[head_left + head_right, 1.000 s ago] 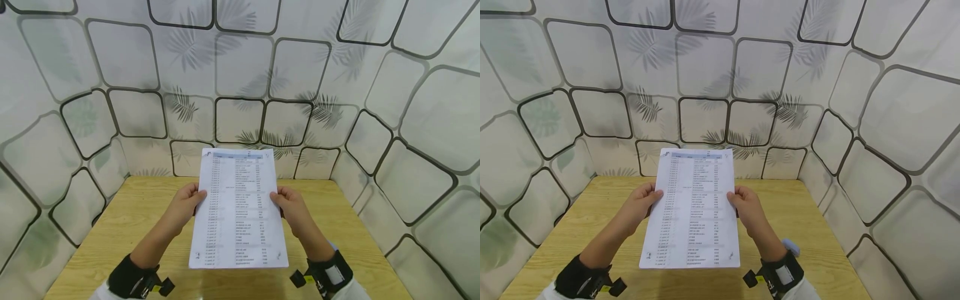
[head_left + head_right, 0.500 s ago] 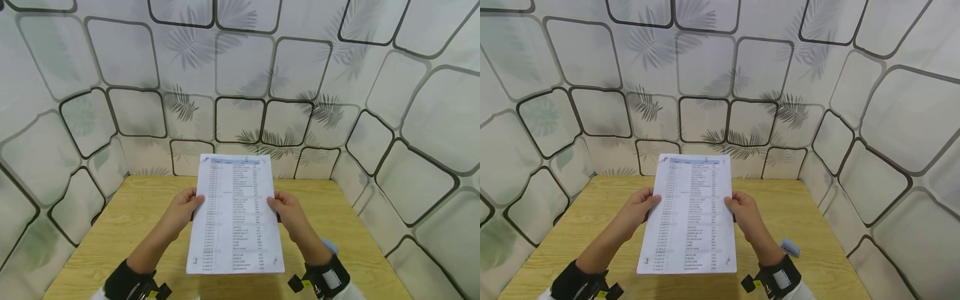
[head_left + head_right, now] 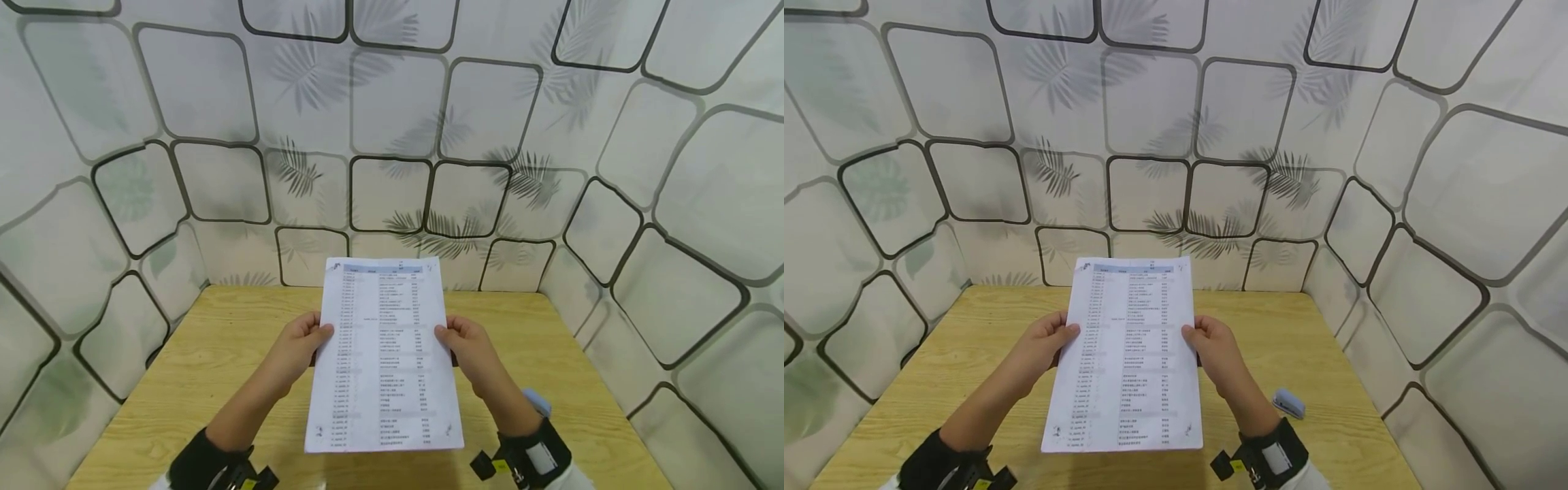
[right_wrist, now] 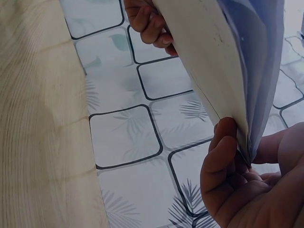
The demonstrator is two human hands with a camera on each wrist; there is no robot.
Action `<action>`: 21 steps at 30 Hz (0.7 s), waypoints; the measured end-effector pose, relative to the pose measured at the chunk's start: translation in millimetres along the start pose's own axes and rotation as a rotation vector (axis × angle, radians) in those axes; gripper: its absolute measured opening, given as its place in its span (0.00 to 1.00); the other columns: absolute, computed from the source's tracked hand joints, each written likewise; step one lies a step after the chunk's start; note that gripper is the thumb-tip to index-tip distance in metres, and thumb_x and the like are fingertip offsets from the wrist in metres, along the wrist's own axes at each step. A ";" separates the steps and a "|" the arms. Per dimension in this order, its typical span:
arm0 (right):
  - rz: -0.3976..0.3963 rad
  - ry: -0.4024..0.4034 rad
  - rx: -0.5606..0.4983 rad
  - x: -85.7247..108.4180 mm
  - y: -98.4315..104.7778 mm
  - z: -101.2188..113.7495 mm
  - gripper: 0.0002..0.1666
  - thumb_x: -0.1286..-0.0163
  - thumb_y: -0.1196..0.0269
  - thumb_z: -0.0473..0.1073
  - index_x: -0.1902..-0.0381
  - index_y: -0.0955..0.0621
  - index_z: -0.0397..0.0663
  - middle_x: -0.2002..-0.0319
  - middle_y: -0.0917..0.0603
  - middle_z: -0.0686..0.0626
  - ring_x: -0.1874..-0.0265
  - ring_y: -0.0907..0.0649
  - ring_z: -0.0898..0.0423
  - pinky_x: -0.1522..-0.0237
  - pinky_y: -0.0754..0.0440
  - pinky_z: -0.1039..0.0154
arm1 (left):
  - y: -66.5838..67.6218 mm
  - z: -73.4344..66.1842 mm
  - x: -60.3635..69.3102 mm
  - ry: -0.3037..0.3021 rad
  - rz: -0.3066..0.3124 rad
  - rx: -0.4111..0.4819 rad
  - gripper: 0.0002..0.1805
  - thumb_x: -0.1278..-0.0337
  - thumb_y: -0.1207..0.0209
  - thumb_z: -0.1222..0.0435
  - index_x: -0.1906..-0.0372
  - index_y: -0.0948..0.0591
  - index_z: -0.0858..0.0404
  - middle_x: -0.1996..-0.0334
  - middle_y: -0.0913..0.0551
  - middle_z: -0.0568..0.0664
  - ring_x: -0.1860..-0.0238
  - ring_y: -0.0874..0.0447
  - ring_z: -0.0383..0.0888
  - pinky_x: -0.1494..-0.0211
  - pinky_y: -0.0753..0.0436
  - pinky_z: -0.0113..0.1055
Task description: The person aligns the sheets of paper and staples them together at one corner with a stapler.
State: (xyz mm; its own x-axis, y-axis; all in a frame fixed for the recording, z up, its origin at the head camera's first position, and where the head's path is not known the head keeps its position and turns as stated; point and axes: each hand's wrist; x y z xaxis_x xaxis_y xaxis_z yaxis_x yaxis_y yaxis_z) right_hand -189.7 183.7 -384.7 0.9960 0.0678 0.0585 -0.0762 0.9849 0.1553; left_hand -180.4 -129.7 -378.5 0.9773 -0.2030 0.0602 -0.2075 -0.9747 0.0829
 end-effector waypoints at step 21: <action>0.031 -0.038 0.025 2.7 -4.1 -15.4 0.15 0.21 0.44 0.43 0.46 0.20 0.39 0.59 0.12 0.42 0.66 0.11 0.47 0.64 0.13 0.57 | -2.0 14.7 1.9 0.043 -0.018 0.005 0.17 0.20 0.52 0.63 0.39 0.27 0.71 0.53 0.15 0.60 0.59 0.12 0.48 0.59 0.14 0.37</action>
State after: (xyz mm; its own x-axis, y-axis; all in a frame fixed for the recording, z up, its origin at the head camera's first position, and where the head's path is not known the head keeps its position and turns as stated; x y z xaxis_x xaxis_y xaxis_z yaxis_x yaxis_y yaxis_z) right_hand -186.0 182.3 -400.4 0.9906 0.0917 0.1011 -0.1087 0.9781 0.1775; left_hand -177.6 -129.6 -393.2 0.9782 -0.1811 0.1016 -0.1894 -0.9787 0.0794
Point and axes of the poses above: each hand's wrist, its own x-axis away from the middle knuckle, its own y-axis out of the back of the hand, z = x × y
